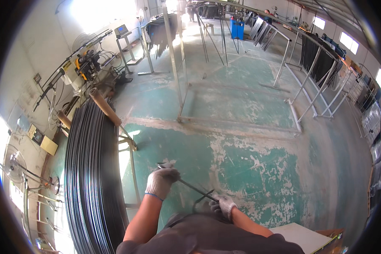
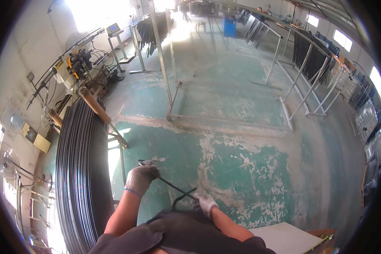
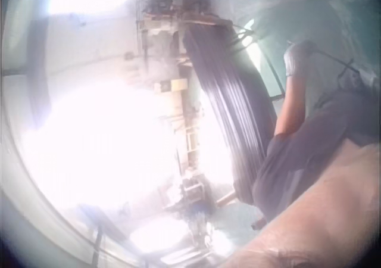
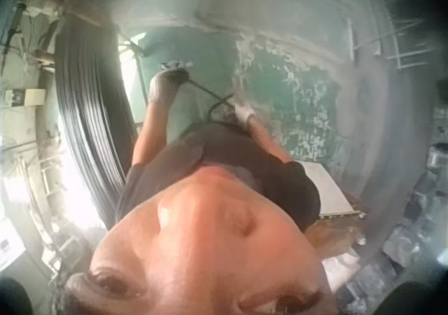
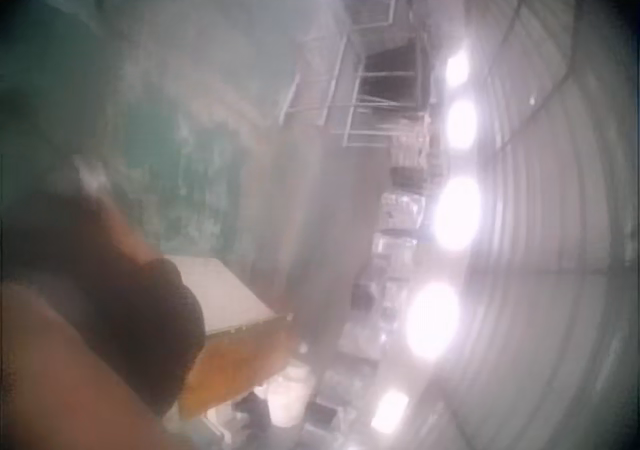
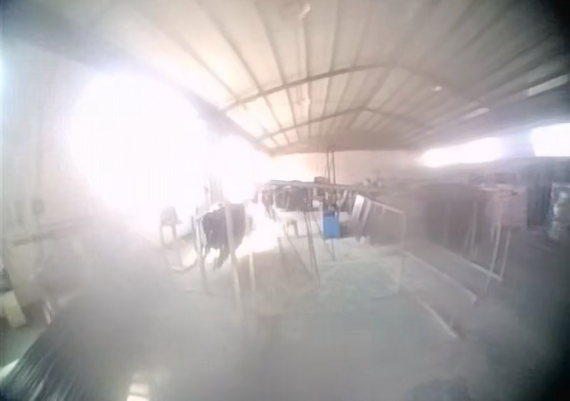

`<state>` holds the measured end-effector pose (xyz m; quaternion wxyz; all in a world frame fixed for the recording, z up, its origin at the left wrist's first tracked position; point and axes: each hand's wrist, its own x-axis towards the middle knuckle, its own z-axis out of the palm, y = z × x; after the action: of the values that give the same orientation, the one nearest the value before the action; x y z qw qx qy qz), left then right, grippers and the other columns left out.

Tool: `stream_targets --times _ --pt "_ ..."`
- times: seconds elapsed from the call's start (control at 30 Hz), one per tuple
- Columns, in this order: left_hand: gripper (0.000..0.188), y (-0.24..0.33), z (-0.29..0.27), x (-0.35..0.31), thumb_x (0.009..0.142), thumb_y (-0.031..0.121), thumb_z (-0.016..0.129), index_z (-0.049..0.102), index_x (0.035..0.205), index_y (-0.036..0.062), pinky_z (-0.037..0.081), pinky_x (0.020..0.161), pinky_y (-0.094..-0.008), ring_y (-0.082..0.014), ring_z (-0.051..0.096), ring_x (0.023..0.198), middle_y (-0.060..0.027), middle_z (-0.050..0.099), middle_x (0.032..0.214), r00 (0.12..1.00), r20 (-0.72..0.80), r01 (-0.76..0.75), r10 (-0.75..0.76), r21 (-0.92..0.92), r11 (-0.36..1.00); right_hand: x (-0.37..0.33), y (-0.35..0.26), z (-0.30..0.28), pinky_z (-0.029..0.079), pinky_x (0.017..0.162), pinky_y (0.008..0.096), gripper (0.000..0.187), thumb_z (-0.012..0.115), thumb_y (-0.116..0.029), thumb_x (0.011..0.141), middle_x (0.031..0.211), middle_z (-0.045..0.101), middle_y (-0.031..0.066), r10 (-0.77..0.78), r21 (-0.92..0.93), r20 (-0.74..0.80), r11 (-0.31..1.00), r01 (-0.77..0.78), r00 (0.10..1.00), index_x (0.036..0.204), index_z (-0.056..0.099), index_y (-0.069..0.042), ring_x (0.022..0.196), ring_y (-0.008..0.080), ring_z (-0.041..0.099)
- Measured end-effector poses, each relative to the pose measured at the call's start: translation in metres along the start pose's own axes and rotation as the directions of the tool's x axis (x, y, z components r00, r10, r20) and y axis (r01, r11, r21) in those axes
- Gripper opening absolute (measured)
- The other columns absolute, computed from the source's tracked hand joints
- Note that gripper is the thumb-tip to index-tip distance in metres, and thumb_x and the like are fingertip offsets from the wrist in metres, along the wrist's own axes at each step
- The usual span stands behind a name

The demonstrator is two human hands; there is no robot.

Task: The person measures a wooden board with a tape measure, then repeatedly picks up bundles of long metal rods, feeds them into a bending machine, and stacks the bent rods on a nearby rack.

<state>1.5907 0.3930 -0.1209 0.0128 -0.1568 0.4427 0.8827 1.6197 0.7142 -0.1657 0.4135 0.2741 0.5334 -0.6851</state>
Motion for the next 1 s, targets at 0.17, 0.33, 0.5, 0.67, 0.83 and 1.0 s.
stream_targets --times 0.17,0.33,0.5,0.67,0.83,1.0 --pt "0.031 0.085 0.021 0.062 0.097 0.005 0.061 0.058 0.125 -0.0071 0.059 0.086 -0.0481 -0.0346 0.071 0.09 -0.0207 0.07 0.1 0.986 -0.166 -0.049 0.025 -0.142 0.989 0.068 -0.08 0.057 0.052 0.064 0.0304 0.041 0.056 -0.044 0.11 0.089 0.069 0.0027 -0.262 -0.394 0.096 0.876 0.278 0.96 0.125 0.071 -0.008 0.075 0.0118 0.064" --pt "0.036 0.149 -0.015 0.181 0.095 0.004 0.06 0.057 0.129 -0.005 0.059 0.083 -0.0467 -0.0337 0.07 0.087 -0.0167 0.07 0.094 0.976 -0.196 -0.111 0.092 -0.093 0.989 0.157 -0.167 0.123 0.058 0.08 0.0341 0.042 0.059 -0.045 0.108 0.111 0.078 0.0056 -0.425 -0.66 0.382 0.496 0.564 0.82 0.122 0.073 -0.007 0.091 0.0168 0.07" --pt "0.035 0.212 -0.037 0.298 0.098 0.005 0.06 0.057 0.13 -0.0065 0.06 0.084 -0.0463 -0.0343 0.071 0.087 -0.0183 0.07 0.096 0.994 -0.108 -0.004 0.002 -0.021 1.0 0.224 -0.263 0.209 0.057 0.088 0.0346 0.032 0.063 -0.035 0.107 0.106 0.075 0.0105 -0.598 -0.658 0.644 -0.115 0.744 0.477 0.12 0.075 -0.008 0.104 0.023 0.073" --pt "0.026 0.297 -0.031 0.407 0.098 0.004 0.061 0.063 0.122 -0.0047 0.061 0.083 -0.0422 -0.0295 0.072 0.085 -0.0168 0.072 0.095 0.994 -0.085 -0.064 0.068 0.05 0.997 0.243 -0.347 0.331 0.056 0.082 0.0362 0.031 0.061 -0.032 0.109 0.098 0.072 0.0102 -0.605 -0.416 0.573 0.366 0.832 0.553 0.119 0.07 -0.004 0.092 0.0217 0.069" --pt "0.035 0.378 -0.039 0.508 0.106 0.017 0.06 0.059 0.131 -0.0069 0.059 0.089 -0.0427 -0.0291 0.071 0.092 -0.0162 0.071 0.1 0.972 0.051 -0.233 0.228 0.184 0.955 0.295 -0.433 0.402 0.048 0.065 0.0267 0.038 0.057 -0.033 0.11 0.09 0.068 0.0032 -0.564 -0.216 0.412 0.703 0.678 0.716 0.133 0.065 -0.003 0.074 0.0095 0.059" --pt "0.047 0.452 -0.055 0.611 0.108 0.032 0.061 0.058 0.132 -0.0082 0.057 0.092 -0.0394 -0.0259 0.071 0.095 -0.0154 0.072 0.103 0.908 0.196 -0.416 0.371 0.308 0.856 0.351 -0.585 0.473 0.037 0.053 0.0213 0.048 0.069 -0.038 0.104 0.083 0.066 -0.0008 -0.813 -0.042 0.283 0.519 0.854 0.509 0.13 0.065 0.002 0.06 0.003 0.049"
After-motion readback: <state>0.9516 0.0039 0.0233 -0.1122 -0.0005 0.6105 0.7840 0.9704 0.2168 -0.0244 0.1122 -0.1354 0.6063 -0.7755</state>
